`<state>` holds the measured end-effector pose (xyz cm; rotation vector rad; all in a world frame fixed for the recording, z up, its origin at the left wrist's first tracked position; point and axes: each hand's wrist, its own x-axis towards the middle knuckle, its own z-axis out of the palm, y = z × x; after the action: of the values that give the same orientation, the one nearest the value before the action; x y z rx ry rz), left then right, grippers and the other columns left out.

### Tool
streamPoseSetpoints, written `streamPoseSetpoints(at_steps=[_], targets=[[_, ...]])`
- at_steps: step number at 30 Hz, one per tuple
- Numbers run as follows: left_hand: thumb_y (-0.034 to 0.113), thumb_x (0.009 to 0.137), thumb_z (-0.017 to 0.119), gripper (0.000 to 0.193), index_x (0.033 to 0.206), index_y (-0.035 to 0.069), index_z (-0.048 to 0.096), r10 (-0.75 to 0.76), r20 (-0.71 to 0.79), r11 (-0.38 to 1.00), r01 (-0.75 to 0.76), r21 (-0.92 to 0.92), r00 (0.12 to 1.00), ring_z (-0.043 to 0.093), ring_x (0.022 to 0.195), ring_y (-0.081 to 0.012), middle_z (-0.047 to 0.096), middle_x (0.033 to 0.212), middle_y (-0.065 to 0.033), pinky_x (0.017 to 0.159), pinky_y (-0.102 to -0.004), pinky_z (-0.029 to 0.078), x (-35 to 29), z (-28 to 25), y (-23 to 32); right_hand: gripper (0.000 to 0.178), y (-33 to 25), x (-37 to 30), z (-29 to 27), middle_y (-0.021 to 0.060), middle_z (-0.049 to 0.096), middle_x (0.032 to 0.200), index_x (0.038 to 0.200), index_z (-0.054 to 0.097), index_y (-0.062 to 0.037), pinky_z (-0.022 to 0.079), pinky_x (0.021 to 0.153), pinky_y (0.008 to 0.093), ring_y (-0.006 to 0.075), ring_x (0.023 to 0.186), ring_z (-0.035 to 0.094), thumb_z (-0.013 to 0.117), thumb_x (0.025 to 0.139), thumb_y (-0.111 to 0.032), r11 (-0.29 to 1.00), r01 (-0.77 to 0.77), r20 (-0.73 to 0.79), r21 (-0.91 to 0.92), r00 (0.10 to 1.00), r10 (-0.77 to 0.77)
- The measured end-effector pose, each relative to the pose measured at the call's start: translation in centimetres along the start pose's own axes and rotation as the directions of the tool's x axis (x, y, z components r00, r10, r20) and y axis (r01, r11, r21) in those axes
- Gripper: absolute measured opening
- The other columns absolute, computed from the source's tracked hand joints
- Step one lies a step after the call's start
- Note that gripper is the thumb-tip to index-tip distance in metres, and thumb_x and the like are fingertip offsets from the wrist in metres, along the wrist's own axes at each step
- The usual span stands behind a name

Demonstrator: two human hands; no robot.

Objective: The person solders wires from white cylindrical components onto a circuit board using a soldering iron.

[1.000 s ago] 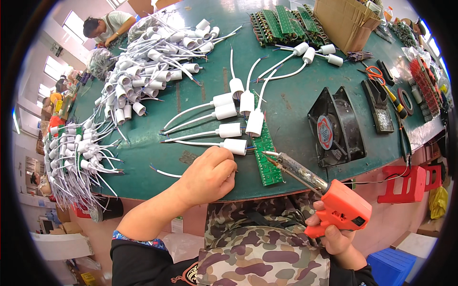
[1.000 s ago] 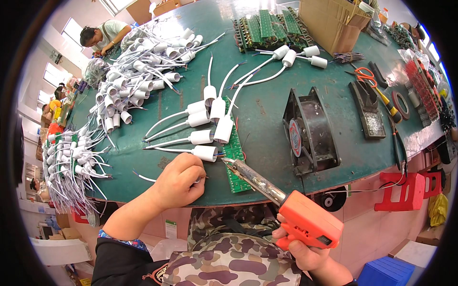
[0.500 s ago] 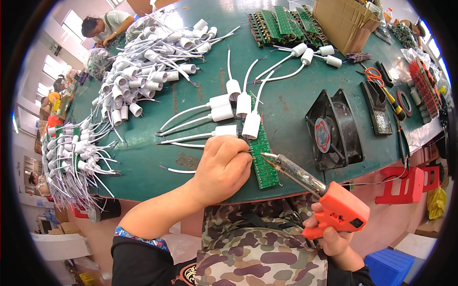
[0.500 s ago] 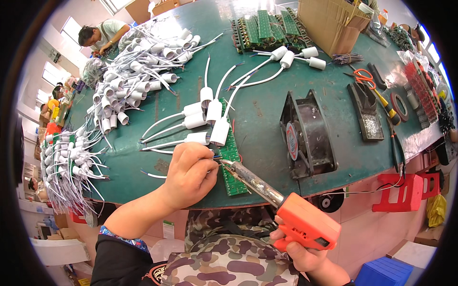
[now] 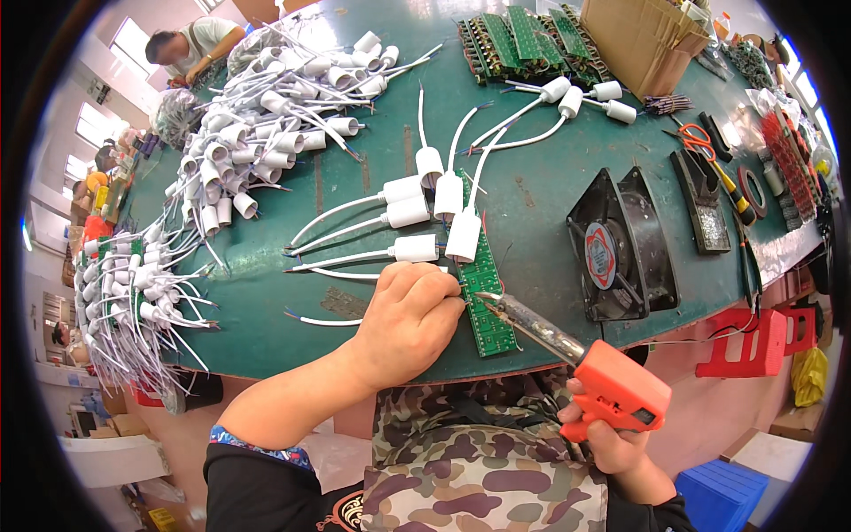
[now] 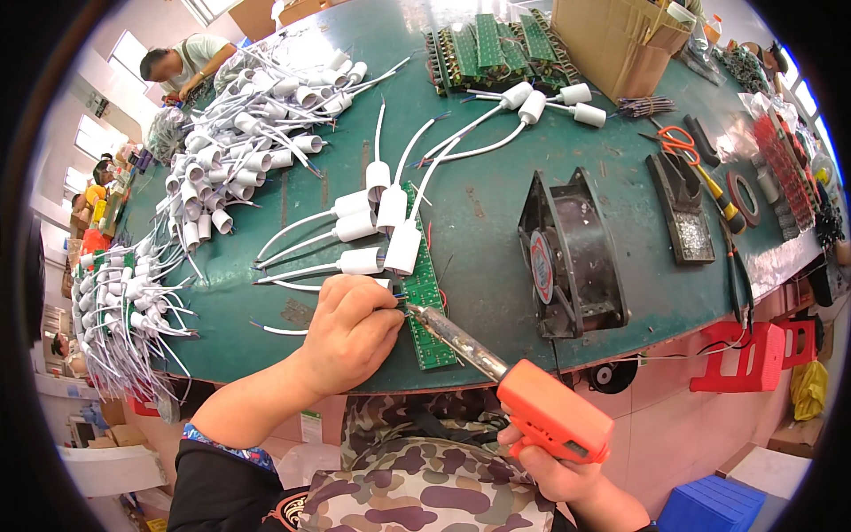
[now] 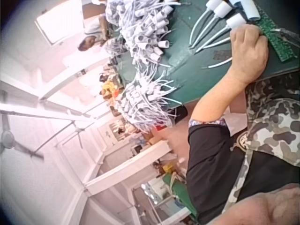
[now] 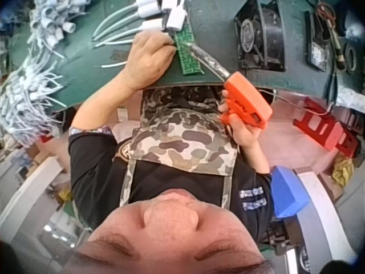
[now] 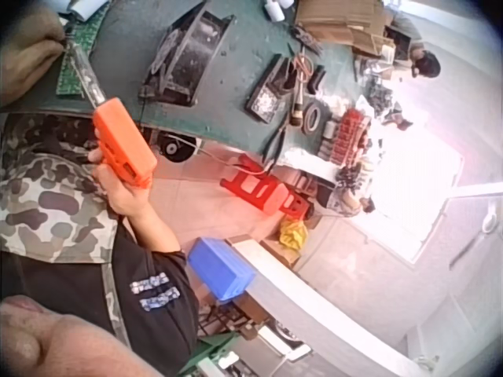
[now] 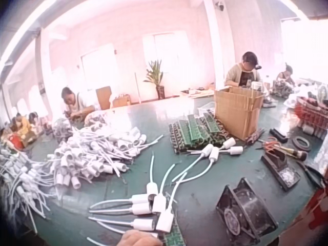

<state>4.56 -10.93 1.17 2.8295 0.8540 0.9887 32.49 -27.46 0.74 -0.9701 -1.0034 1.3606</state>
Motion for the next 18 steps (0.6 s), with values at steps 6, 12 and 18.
streamPoseSetpoints(at_steps=[6,12,18], targets=[[-0.005,0.064,0.077,0.032,0.094,0.003,0.067,0.027,-0.049,0.999,-0.028,-0.02,0.998,0.061,0.094,-0.0281,0.061,0.102,-0.0075,0.083,-0.0422,0.046,0.0,0.1,-0.2,0.06,0.7,0.6,-0.8,0.0183,0.069,0.124,0.141,0.05,0.008,0.06,0.076,0.0353,0.0216,0.088,0.073,0.069,0.1,-0.031,0.949,0.158,0.211,-0.272,0.972,-0.101],[-0.003,0.064,0.076,0.031,0.093,0.003,0.068,0.042,-0.052,0.999,-0.042,0.006,0.998,0.061,0.094,-0.0263,0.06,0.101,-0.0058,0.082,-0.0409,0.045,0.0,0.1,-0.3,0.032,0.0,1.4,0.4,0.0106,0.075,0.091,0.115,0.071,0.003,0.058,0.071,0.0335,0.0207,0.082,0.072,0.07,0.085,-0.007,0.951,0.121,0.057,-0.283,0.992,-0.109],[0.0,0.066,0.075,0.028,0.093,0.003,0.069,0.039,-0.052,0.999,-0.038,0.009,0.998,0.061,0.095,-0.0262,0.061,0.101,-0.0055,0.082,-0.0412,0.045,0.0,0.1,-0.2,0.031,0.4,1.0,0.0,0.0115,0.075,0.091,0.114,0.07,0.0039,0.058,0.085,0.0384,0.0259,0.082,0.073,0.072,0.085,-0.006,0.899,0.149,0.093,-0.412,0.988,-0.12]])
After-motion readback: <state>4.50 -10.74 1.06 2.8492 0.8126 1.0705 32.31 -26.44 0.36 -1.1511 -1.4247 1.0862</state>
